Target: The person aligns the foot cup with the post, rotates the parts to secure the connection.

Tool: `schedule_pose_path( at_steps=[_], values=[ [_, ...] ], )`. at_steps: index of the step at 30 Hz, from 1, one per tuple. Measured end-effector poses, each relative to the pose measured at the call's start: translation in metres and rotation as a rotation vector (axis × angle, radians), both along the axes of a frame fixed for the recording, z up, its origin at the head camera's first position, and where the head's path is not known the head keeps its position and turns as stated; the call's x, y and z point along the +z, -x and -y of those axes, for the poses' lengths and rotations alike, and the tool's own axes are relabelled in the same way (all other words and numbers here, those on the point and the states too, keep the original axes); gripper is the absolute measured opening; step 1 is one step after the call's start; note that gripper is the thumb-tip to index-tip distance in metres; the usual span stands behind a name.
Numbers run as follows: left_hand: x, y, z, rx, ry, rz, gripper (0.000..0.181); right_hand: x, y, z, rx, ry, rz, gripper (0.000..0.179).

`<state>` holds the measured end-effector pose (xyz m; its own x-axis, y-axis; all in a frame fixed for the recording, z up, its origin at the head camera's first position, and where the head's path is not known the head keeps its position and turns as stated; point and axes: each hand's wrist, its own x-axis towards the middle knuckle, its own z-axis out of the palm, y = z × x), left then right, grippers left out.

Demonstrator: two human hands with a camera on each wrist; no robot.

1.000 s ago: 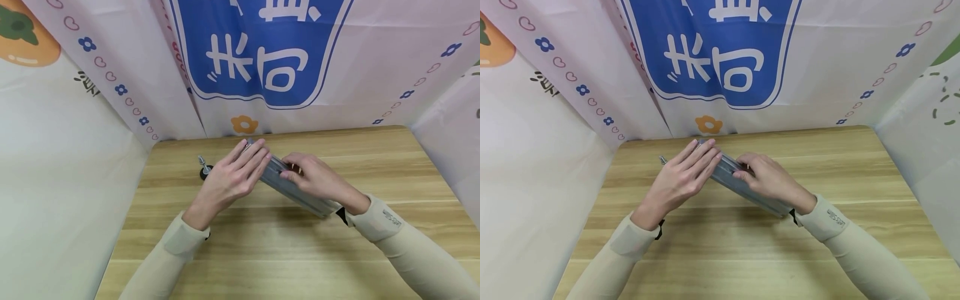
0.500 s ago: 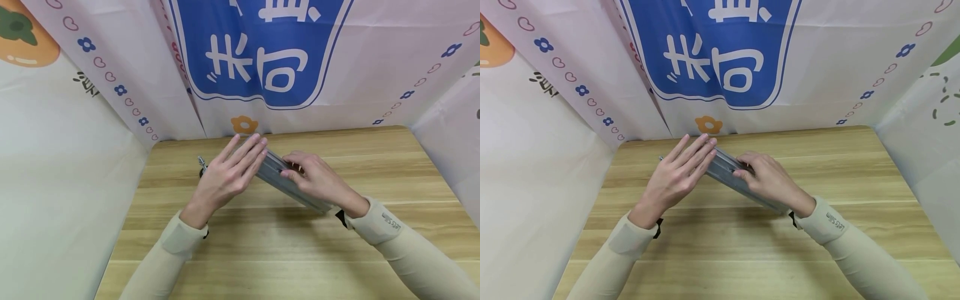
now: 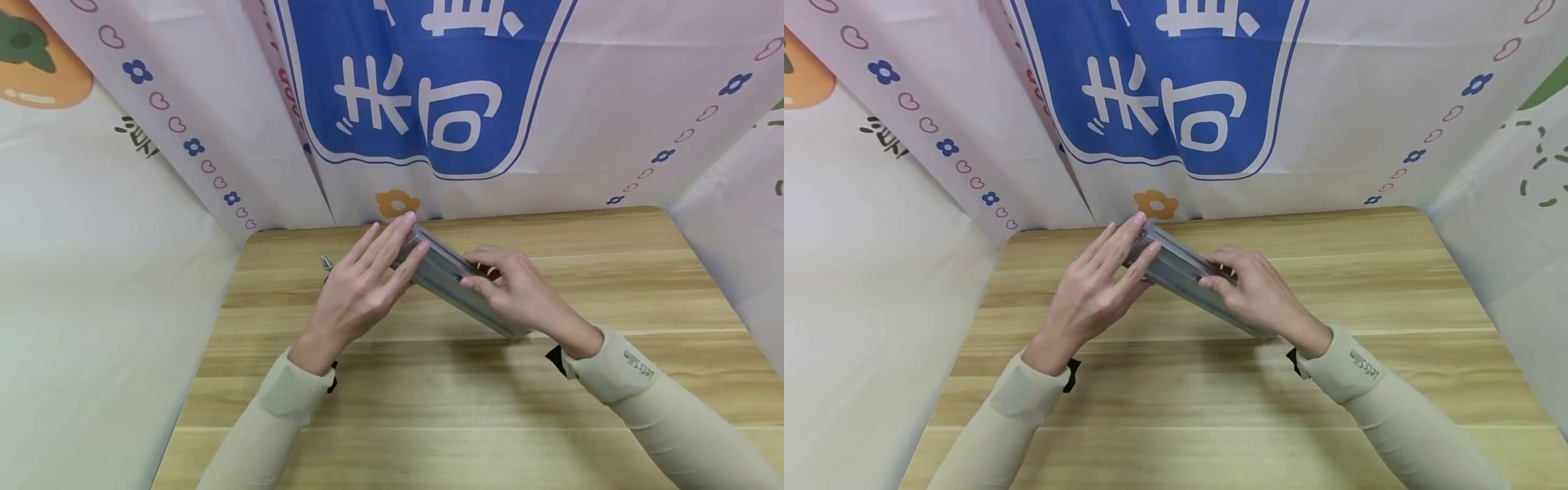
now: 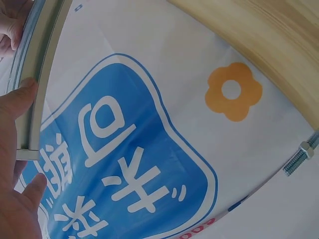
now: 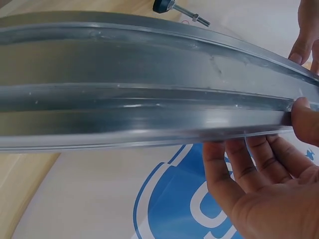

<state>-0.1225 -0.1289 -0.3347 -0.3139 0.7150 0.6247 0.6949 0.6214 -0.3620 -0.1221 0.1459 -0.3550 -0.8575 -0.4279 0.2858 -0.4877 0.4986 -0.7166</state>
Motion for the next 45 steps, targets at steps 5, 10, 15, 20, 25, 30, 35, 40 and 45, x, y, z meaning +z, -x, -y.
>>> schedule_pose_path(
  at_steps=[5,10,15,20,25,30,35,40,45],
  values=[
    [-0.002,-0.001,0.002,-0.03,-0.045,0.028,0.055,0.0,-0.001,-0.001,-0.006,0.031,0.039,0.026],
    [-0.003,-0.001,0.004,-0.039,-0.073,0.019,0.057,-0.001,-0.002,0.0,-0.013,0.053,0.062,0.027],
    [-0.004,-0.001,0.005,-0.043,-0.088,0.022,0.058,-0.001,-0.003,0.0,-0.028,0.08,0.063,0.027],
    [-0.005,-0.002,0.002,-0.079,-0.146,0.07,0.062,-0.003,-0.005,0.0,-0.043,0.14,0.061,0.026],
    [-0.006,-0.003,-0.001,-0.109,-0.186,0.108,0.065,-0.005,-0.006,0.001,-0.053,0.209,0.079,0.026],
    [-0.008,-0.003,-0.004,-0.118,-0.21,0.116,0.064,-0.007,-0.008,0.003,-0.069,0.256,0.106,0.029],
    [-0.01,-0.003,-0.005,-0.125,-0.225,0.108,0.064,-0.01,-0.01,0.004,-0.094,0.259,0.093,0.027],
    [-0.012,-0.003,-0.004,-0.12,-0.235,0.101,0.063,-0.015,-0.013,0.005,-0.11,0.266,0.072,0.026],
    [-0.015,-0.004,-0.004,-0.126,-0.247,0.121,0.062,-0.017,-0.014,0.005,-0.118,0.3,0.055,0.026]
  ],
)
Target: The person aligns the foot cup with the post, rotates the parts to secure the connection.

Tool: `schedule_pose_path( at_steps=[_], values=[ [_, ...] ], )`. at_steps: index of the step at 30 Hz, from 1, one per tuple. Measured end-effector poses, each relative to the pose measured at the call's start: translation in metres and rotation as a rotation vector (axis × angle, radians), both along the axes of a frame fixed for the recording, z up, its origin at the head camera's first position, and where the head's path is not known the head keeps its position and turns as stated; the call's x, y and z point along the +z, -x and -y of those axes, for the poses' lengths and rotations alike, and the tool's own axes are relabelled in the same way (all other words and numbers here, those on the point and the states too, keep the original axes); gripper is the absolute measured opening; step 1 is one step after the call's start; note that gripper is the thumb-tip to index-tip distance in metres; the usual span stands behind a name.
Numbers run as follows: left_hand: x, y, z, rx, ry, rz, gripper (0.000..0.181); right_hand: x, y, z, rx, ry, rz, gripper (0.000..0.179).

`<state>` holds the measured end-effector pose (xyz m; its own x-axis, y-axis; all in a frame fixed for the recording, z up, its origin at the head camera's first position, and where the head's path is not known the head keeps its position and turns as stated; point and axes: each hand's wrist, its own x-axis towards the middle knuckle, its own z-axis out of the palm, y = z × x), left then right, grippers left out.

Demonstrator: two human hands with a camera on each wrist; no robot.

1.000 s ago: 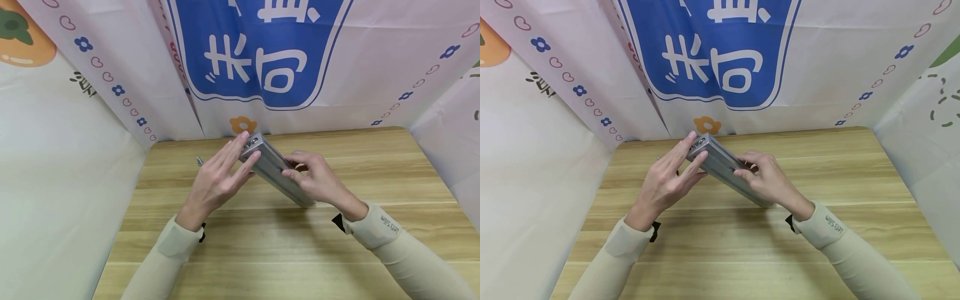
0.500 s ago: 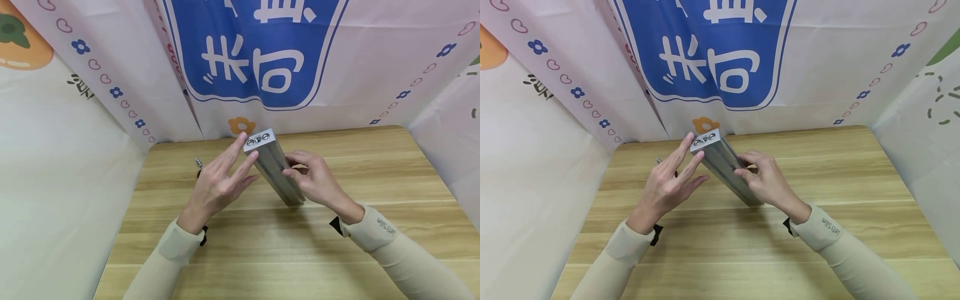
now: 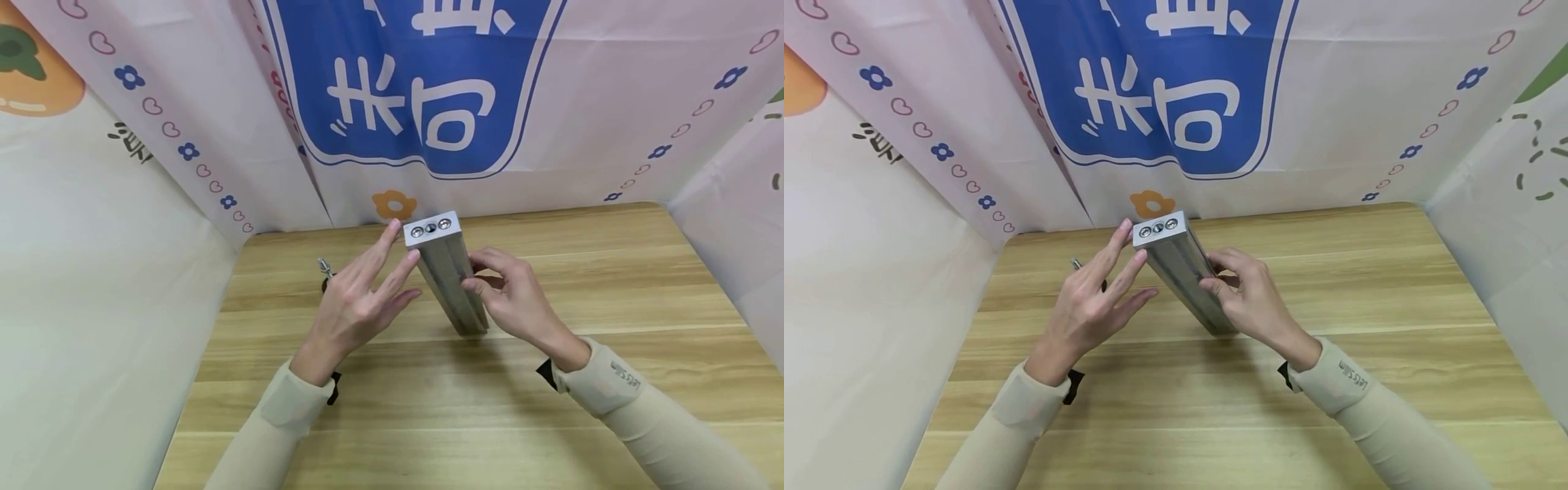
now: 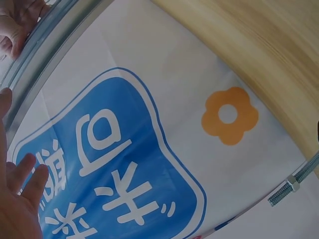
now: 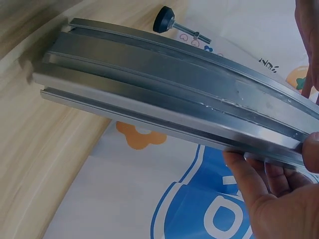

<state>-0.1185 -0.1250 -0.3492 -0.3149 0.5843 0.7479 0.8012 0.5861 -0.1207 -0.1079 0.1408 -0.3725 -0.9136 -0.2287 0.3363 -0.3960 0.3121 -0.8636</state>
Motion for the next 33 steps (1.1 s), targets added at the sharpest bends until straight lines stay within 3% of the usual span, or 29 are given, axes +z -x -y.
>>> schedule_pose_path(
  at_steps=[12,22,33],
  values=[
    [-0.008,-0.003,0.003,-0.004,0.0,0.031,0.064,-0.007,-0.001,0.001,-0.026,0.086,-0.021,0.033],
    [-0.018,-0.005,0.007,0.027,-0.001,0.071,0.066,-0.013,-0.001,0.002,-0.032,0.146,-0.037,0.034],
    [-0.032,-0.002,0.001,-0.049,-0.056,0.174,0.067,-0.02,-0.003,0.006,-0.041,0.196,-0.06,0.032]
  ],
)
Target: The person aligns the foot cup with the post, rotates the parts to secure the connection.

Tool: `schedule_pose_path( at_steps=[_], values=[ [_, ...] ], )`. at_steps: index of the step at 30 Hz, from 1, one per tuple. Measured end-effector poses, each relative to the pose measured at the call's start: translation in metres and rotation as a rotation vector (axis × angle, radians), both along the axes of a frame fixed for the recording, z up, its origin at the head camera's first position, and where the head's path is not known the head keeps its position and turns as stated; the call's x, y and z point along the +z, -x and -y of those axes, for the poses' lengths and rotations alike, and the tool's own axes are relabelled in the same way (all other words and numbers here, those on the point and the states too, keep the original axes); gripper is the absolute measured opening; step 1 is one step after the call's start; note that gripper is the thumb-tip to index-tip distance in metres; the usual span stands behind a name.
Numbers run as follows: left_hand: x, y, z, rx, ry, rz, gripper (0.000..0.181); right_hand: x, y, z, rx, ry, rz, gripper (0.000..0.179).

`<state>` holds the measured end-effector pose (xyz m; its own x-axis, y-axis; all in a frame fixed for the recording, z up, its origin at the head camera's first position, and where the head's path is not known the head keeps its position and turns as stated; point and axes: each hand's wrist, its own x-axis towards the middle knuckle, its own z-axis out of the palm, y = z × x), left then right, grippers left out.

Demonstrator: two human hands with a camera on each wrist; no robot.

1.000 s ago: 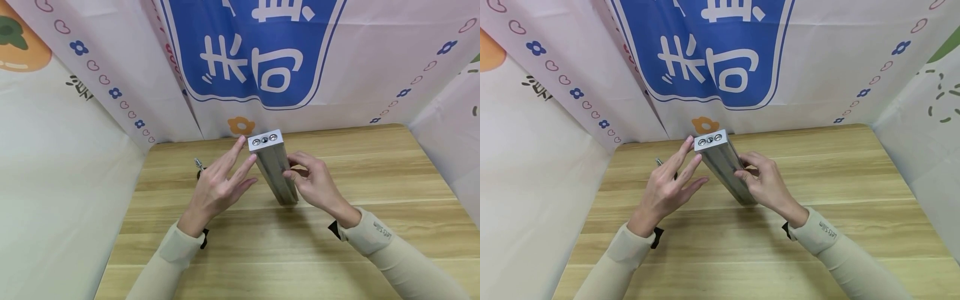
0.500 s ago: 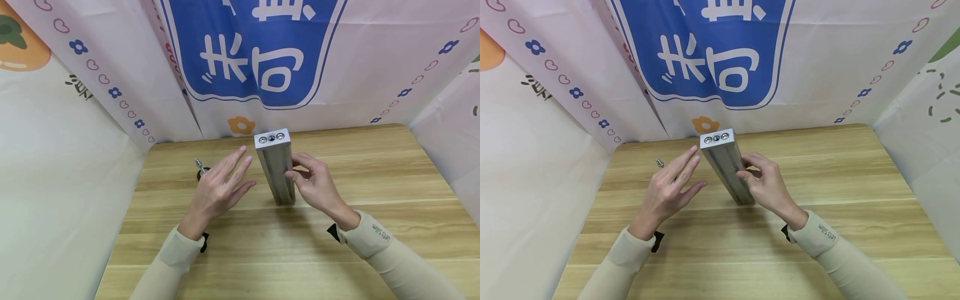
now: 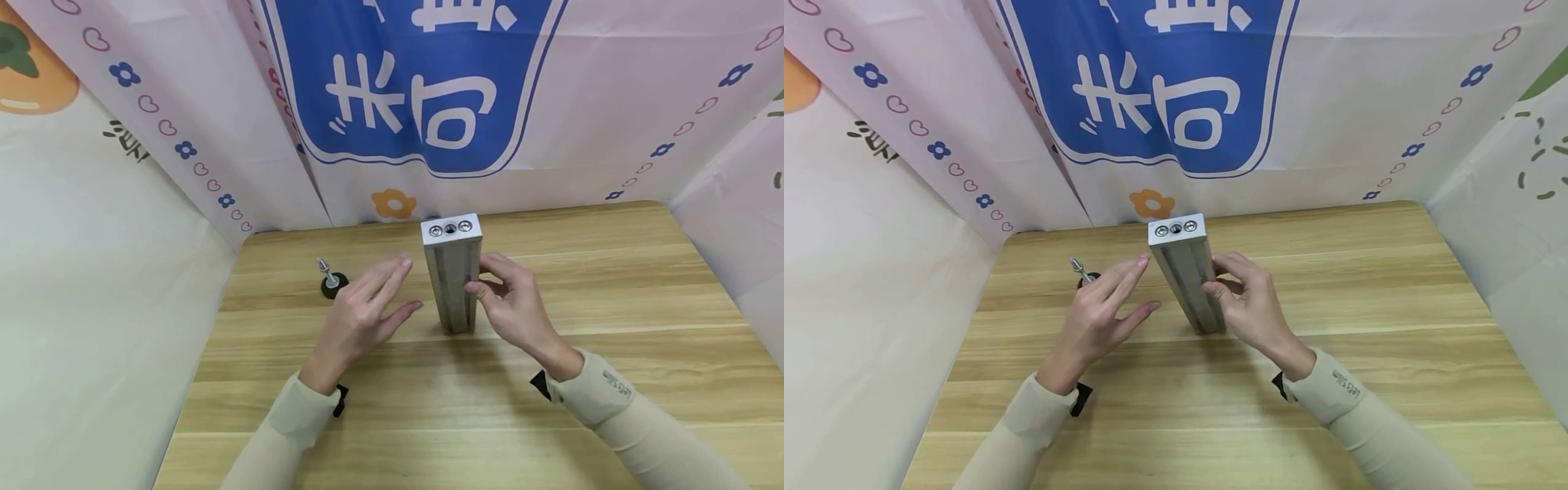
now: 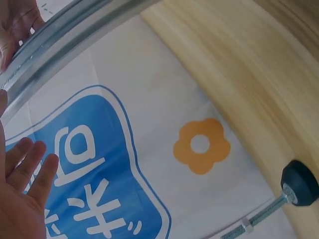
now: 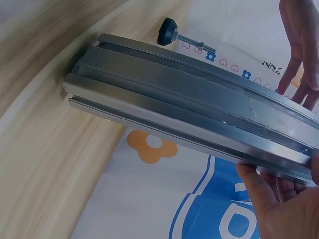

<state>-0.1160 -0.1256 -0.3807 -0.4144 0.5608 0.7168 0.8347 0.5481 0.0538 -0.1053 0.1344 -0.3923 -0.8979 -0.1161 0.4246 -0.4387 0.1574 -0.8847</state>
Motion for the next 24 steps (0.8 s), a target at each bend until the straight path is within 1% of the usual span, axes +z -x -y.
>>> schedule_pose_path(
  at_steps=[6,10,13,19,24],
  values=[
    [-0.004,0.0,-0.008,-0.028,-0.057,0.081,0.069,-0.003,-0.001,0.002,0.002,0.031,-0.014,0.032],
    [-0.005,0.0,-0.013,-0.042,-0.116,0.153,0.071,-0.004,-0.001,0.002,0.0,0.043,-0.03,0.031],
    [-0.004,0.0,-0.017,-0.073,-0.182,0.204,0.072,-0.005,-0.002,0.003,-0.002,0.053,-0.041,0.031],
    [0.001,0.003,-0.024,-0.154,-0.313,0.297,0.073,-0.007,-0.002,0.004,-0.005,0.082,-0.046,0.033],
    [0.002,0.005,-0.028,-0.194,-0.375,0.33,0.074,-0.009,-0.003,0.004,-0.007,0.094,-0.058,0.037]
  ],
)
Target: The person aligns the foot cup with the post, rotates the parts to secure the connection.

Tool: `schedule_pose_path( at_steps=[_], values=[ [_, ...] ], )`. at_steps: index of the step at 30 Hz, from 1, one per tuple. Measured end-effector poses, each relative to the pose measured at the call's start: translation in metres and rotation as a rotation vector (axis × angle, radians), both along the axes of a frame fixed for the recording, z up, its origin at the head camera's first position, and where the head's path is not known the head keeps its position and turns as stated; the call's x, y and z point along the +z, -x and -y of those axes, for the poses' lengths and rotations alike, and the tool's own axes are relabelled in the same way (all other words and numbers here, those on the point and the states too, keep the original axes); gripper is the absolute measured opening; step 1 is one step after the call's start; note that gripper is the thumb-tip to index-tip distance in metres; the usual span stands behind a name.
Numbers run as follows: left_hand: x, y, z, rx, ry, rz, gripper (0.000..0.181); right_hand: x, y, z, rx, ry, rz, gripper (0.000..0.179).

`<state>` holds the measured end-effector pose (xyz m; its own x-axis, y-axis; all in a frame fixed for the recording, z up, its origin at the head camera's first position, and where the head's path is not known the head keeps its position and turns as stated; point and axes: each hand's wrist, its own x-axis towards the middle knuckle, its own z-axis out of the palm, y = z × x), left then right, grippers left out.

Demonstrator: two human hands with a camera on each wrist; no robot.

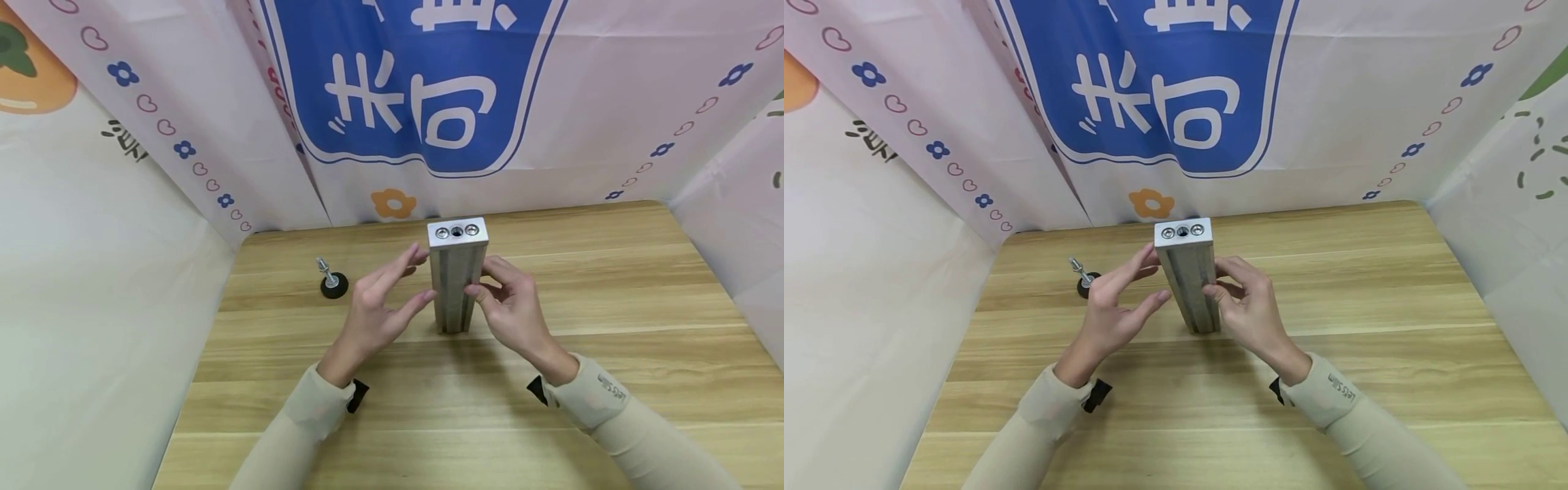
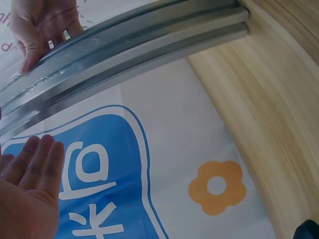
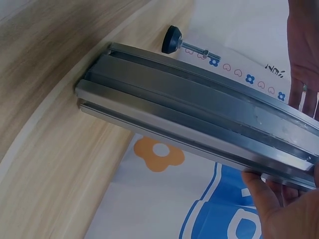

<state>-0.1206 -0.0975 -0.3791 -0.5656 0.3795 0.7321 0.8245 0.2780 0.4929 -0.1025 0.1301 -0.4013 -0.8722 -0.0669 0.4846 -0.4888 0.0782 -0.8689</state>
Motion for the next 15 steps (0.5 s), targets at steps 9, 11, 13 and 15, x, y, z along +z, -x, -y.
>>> schedule_pose_path(
  at_steps=[9,11,13,15],
  values=[
    [-0.002,0.002,-0.006,-0.047,-0.072,0.073,0.07,-0.004,0.0,0.0,0.0,0.011,-0.013,0.039],
    [-0.002,0.001,-0.008,-0.062,-0.092,0.095,0.068,-0.005,0.0,0.0,0.0,0.013,-0.015,0.039],
    [-0.002,0.001,-0.009,-0.076,-0.114,0.114,0.067,-0.005,0.0,0.0,-0.001,0.013,-0.018,0.04],
    [-0.002,0.0,-0.011,-0.087,-0.135,0.13,0.065,-0.006,0.0,0.0,-0.003,0.012,-0.021,0.04]
  ],
)
